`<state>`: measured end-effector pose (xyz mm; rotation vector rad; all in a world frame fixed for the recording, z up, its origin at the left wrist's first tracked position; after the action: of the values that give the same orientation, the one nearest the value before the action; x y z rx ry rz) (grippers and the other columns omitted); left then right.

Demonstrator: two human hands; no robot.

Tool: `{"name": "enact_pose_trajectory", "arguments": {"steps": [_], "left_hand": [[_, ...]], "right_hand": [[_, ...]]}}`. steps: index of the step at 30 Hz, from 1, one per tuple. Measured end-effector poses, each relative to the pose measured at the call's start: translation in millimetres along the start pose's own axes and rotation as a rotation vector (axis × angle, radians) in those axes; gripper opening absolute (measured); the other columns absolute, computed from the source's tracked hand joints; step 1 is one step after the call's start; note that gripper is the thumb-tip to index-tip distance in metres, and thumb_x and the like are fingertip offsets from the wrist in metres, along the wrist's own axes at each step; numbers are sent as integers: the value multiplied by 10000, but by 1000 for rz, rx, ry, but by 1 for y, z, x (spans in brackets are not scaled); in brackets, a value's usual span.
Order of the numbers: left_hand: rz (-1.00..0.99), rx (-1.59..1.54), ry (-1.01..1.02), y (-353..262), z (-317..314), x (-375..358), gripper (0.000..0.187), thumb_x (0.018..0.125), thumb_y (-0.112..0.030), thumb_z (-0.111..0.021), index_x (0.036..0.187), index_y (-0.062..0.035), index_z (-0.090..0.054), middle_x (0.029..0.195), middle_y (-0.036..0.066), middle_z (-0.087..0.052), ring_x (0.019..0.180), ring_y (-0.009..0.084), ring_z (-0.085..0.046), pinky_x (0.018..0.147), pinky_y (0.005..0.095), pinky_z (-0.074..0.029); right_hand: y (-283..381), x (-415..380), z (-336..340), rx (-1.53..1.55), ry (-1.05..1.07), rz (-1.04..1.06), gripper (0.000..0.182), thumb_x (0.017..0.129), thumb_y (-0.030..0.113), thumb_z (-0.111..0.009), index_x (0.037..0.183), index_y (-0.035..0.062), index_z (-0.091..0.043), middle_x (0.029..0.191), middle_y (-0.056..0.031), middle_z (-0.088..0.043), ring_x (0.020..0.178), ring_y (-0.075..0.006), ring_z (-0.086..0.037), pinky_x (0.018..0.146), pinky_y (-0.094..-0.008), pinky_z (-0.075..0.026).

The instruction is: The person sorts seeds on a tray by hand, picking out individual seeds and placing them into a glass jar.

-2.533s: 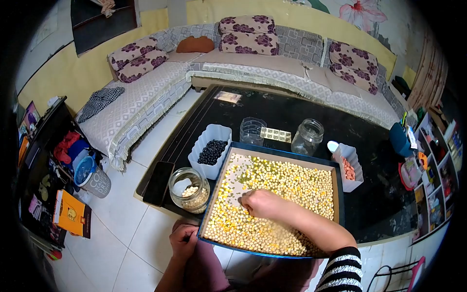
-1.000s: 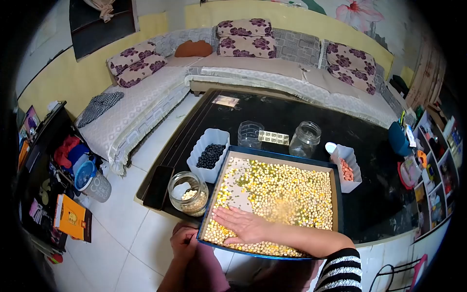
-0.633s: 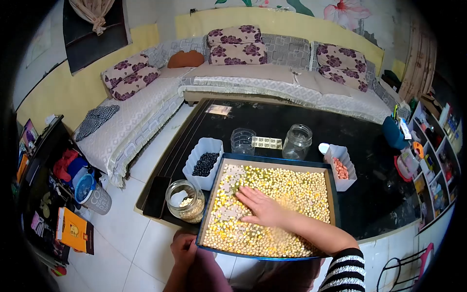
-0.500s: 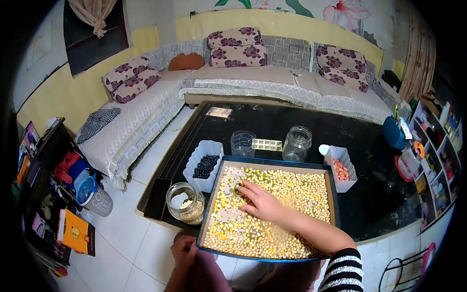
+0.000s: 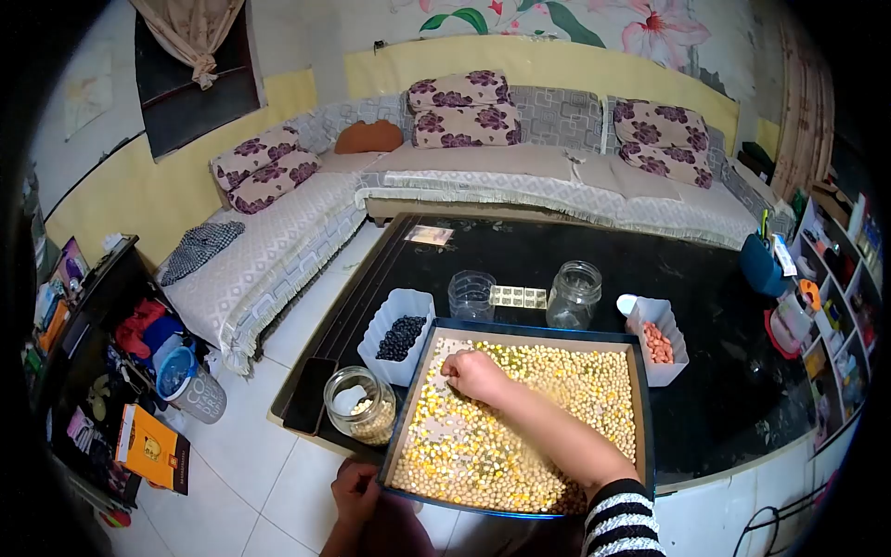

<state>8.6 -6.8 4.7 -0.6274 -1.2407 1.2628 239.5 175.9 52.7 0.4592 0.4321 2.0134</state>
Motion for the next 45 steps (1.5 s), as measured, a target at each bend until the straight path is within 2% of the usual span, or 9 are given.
{"name": "enact_pose_trajectory", "arguments": {"steps": [10, 13, 15, 18, 23, 25, 30, 42, 45], "left_hand": [[-142, 49, -14, -2, 0, 2, 74, 695, 16, -622, 766, -5, -610, 679, 55, -544, 581, 99, -522, 517, 218, -423], [-110, 8, -5, 6, -1, -1, 93, 716, 22, -636, 802, -11, -623, 703, 27, -594, 596, 52, -534, 522, 177, -428], [4, -123, -10, 10, -4, -3, 87, 717, 20, -639, 797, -7, -619, 687, 23, -592, 575, 42, -520, 509, 173, -419], [-77, -25, -4, 9, -3, -2, 81, 735, 9, -617, 814, -2, -604, 678, 38, -603, 562, 59, -553, 509, 185, -437], [-25, -84, -12, 16, -4, -4, 85, 725, 24, -627, 803, -6, -611, 669, 22, -593, 566, 41, -530, 505, 174, -424], [-15, -105, -32, 17, -4, -4, 91, 711, 27, -645, 790, -8, -616, 658, 15, -586, 560, 34, -511, 499, 167, -412], [-14, -97, -24, 19, -6, -4, 98, 710, 35, -642, 796, -6, -618, 662, 9, -586, 552, 32, -499, 494, 167, -404], [-114, -33, -18, 4, -3, 1, 84, 718, 40, -615, 787, -8, -612, 685, 11, -558, 544, 32, -496, 496, 162, -395], [-56, -81, -37, 8, -6, -1, 84, 706, 38, -620, 773, -12, -614, 673, 13, -557, 527, 31, -477, 486, 165, -383]], "right_hand": [[3, 9, -4, -160, 117, 47, 112, 674, 111, -575, 775, 76, -610, 787, -140, -615, 756, -292, -596, 695, -372, -478], [-6, 10, -4, -62, 84, 20, 105, 661, 105, -572, 752, 68, -607, 777, -138, -614, 744, -295, -597, 699, -379, -479], [-7, 12, 3, 43, -94, -33, 103, 655, 98, -572, 746, 65, -609, 775, -132, -615, 734, -297, -597, 712, -383, -477], [-2, 15, 4, 55, -74, -26, 114, 657, 90, -580, 764, 69, -614, 775, -127, -614, 741, -297, -595, 720, -377, -477], [-1, 20, 2, -4, -66, 29, 99, 657, 97, -595, 748, 66, -617, 767, -119, -611, 744, -285, -595, 702, -359, -479], [-6, 23, 8, 127, -110, -92, 74, 655, 102, -606, 713, 59, -618, 749, -110, -608, 720, -270, -598, 682, -347, -479], [-12, 23, 13, 97, -136, -153, 58, 660, 105, -609, 683, 54, -626, 724, -118, -616, 696, -256, -606, 672, -341, -482], [-13, 28, 7, 99, -59, -121, 71, 654, 102, -615, 712, 72, -642, 719, -112, -631, 720, -262, -609, 682, -336, -483], [-16, 23, 6, 34, 34, -75, 63, 658, 102, -609, 708, 79, -640, 716, -112, -630, 721, -269, -606, 679, -341, -480]]}}
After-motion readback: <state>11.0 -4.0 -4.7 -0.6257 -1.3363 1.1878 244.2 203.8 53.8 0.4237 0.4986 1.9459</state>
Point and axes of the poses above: each hand's wrist, its own x-axis towards the middle knuckle, its own z-axis out of the back of the hand, y = z × x, the point moved 1 cm from there along x, towards the middle knuckle
